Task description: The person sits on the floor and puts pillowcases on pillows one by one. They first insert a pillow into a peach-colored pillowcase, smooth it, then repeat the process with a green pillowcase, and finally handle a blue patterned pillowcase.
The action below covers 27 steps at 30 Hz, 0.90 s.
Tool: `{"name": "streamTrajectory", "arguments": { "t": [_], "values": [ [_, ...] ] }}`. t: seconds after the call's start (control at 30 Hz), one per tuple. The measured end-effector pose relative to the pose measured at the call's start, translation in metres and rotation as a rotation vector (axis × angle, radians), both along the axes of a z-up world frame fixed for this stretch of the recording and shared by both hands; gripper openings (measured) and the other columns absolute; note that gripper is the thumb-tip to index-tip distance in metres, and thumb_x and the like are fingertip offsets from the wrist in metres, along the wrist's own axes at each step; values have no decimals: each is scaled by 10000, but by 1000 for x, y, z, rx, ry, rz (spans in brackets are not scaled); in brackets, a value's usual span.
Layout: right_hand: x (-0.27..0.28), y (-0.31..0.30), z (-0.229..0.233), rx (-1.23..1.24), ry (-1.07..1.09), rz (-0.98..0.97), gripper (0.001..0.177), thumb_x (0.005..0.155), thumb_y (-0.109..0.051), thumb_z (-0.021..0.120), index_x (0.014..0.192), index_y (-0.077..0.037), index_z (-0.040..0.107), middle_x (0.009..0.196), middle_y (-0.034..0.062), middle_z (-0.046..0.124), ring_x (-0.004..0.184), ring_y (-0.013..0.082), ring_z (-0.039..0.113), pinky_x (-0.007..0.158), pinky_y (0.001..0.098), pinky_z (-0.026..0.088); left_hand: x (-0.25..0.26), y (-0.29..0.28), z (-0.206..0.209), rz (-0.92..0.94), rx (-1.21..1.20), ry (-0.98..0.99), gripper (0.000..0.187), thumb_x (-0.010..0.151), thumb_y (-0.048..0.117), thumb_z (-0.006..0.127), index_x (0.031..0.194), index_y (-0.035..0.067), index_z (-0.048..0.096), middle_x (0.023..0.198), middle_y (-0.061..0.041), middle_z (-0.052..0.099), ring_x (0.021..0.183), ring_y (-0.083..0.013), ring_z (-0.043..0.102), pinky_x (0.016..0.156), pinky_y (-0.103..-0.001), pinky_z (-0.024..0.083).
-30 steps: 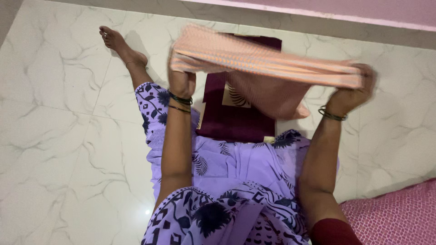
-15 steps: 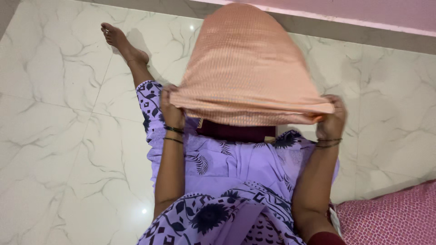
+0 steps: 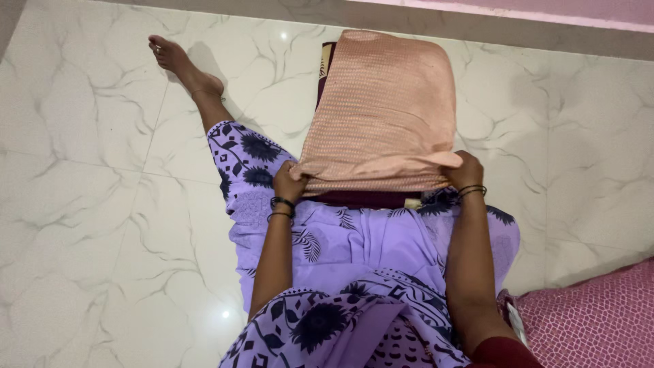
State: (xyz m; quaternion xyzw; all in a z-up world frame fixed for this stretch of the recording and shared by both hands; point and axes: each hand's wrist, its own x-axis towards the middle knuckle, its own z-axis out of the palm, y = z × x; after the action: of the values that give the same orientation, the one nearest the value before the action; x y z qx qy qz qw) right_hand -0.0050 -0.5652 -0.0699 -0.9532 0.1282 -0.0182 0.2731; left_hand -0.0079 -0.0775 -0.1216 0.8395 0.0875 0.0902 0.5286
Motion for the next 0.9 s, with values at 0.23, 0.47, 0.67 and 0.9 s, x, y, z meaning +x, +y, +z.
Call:
{"name": "streamTrajectory", "arguments": {
  "t": [0.23,0.47,0.67,0.9],
  "values": [
    [-6,8,-3,1242,31,-96,231,962,-36,546,1115,37,703,1025,132,739,948,227,708,842,341,580,24,20,-52,232,-365,-285,166,918,125,694,1031,15,745,983,-85,755,880,-203,680,813,-325,564],
    [-7,19,11,1406,238,40,314,907,0,588,1218,33,627,1055,94,748,952,196,719,858,328,594,26,34,-62,301,-1297,-126,210,968,202,562,1028,39,681,985,-96,734,864,-222,722,796,-377,608],
    [-7,-13,-8,12,-125,100,206,775,5,747,979,-25,747,922,173,732,825,311,698,743,381,551,14,13,-30,-200,-729,16,285,864,146,724,1121,29,685,1048,-88,732,942,-206,694,839,-349,573],
    [3,-13,-27,1105,-358,-135,231,964,29,517,1100,24,704,1071,121,707,1022,234,657,904,364,557,7,-13,-26,-129,104,64,329,831,125,762,1148,38,750,1074,-151,788,988,-197,748,898,-336,594]
  ]
}}
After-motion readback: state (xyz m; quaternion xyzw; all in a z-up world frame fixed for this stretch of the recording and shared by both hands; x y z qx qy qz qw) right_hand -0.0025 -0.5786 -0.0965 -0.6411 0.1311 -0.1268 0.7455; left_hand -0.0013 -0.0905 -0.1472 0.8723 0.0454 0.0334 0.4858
